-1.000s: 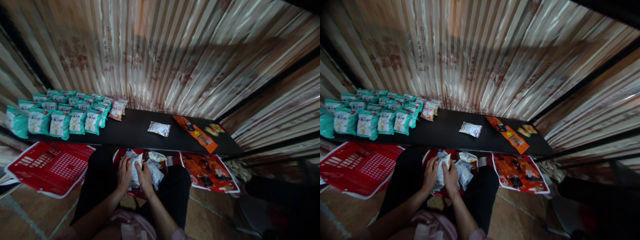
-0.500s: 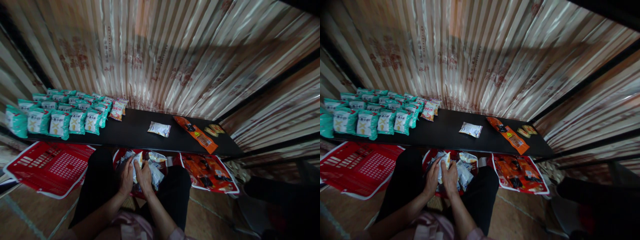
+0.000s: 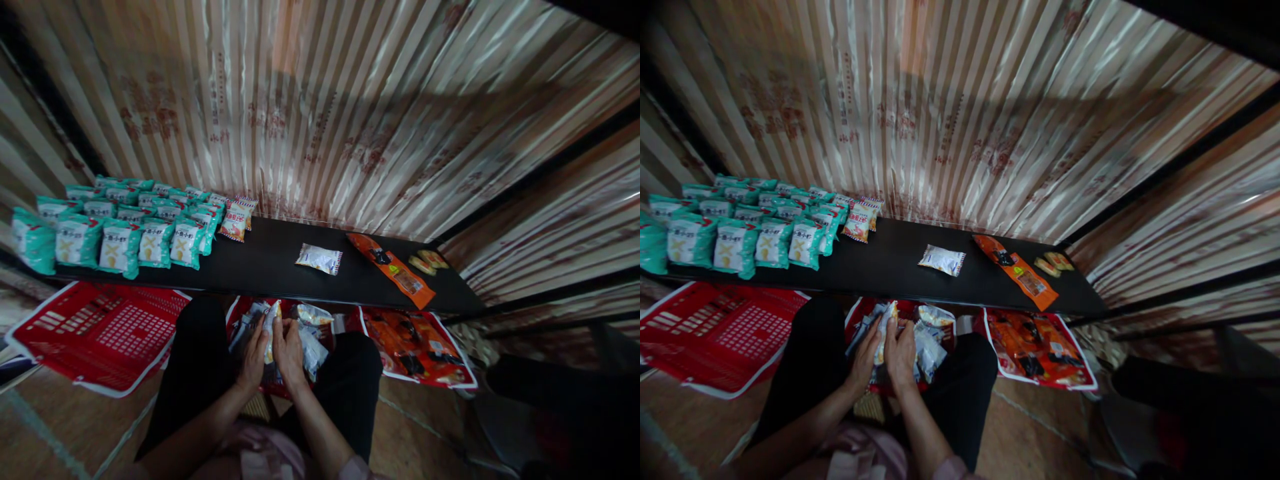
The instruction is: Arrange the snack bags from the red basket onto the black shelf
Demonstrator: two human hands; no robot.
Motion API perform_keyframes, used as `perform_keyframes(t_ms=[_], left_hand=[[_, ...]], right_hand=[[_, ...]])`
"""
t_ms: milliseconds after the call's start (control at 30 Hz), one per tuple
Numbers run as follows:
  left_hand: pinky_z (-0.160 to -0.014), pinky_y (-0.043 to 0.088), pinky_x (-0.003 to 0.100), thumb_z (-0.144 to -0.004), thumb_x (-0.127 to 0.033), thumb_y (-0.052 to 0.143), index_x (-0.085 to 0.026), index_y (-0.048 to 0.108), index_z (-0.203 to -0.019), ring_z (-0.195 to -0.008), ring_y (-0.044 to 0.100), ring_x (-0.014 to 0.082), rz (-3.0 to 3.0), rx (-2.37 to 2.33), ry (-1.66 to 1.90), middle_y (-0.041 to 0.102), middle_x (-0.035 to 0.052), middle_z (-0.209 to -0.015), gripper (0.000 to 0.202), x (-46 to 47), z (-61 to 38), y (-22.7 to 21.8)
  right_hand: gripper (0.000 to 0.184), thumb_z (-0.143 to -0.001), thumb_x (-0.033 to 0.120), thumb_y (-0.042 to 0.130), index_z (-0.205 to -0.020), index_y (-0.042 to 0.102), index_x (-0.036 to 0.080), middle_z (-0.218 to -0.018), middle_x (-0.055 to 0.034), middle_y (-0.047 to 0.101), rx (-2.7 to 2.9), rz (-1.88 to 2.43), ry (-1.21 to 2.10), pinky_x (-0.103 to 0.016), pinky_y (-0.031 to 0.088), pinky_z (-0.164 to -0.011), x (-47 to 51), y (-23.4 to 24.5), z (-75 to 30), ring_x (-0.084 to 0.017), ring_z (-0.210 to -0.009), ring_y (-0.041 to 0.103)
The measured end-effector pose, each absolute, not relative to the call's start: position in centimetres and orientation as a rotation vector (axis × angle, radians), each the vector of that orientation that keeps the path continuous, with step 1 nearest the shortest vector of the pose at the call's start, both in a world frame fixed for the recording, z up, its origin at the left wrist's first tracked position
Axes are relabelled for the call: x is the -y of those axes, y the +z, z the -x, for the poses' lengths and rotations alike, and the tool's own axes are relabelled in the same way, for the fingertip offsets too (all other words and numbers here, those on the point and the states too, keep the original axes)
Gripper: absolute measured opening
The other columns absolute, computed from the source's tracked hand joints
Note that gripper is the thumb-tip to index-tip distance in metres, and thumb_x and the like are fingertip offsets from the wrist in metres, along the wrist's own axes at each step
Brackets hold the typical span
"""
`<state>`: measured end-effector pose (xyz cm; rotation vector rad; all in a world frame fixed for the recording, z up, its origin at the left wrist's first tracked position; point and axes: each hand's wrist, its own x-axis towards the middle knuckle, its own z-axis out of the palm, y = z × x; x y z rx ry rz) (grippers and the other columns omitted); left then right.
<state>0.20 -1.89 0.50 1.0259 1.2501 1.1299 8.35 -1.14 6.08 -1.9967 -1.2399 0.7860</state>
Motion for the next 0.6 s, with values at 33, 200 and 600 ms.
perform_keyframes(t_ms=[33,200,600], left_hand=[[-0.112,0.019,0.036,-0.085,-0.045,0.038,-0.014,0.042,-0.131,-0.132,0.031,0.0201,-1.011,-1.246,1.126,0.038,0.0092,-0.142,0.057,1.9,-0.1,0.6],[-0.11,0.024,0.033,-0.081,-0.044,0.044,-0.014,0.047,-0.128,-0.13,0.036,0.0201,-0.913,-1.185,1.136,0.043,0.0093,-0.138,0.055,1.6,0.4,1.5],[-0.092,0.045,0.036,-0.065,-0.038,0.066,-0.015,0.065,-0.101,-0.11,0.056,0.0279,-0.385,-1.068,1.206,0.065,0.0086,-0.111,0.043,0.9,1.6,1.8]], right_hand=[[0.035,-0.088,0.048,0.03,-0.089,0.049,0.019,-0.087,-0.0106,0.065,1.237,1.977,0.786,-0.032,0.043,-0.076,1.2,6.0,-8.4,-0.023,-0.083,0.062],[0.031,-0.09,0.04,0.027,-0.09,0.05,0.019,-0.087,-0.0097,0.064,1.264,1.888,0.725,-0.031,0.043,-0.078,1.4,5.5,-8.3,-0.021,-0.083,0.06],[0.037,-0.09,0.032,0.032,-0.117,0.048,0.012,-0.109,-0.0149,0.058,1.523,1.692,0.553,-0.038,0.042,-0.089,1.8,4.6,-7.9,-0.022,-0.103,0.054]])
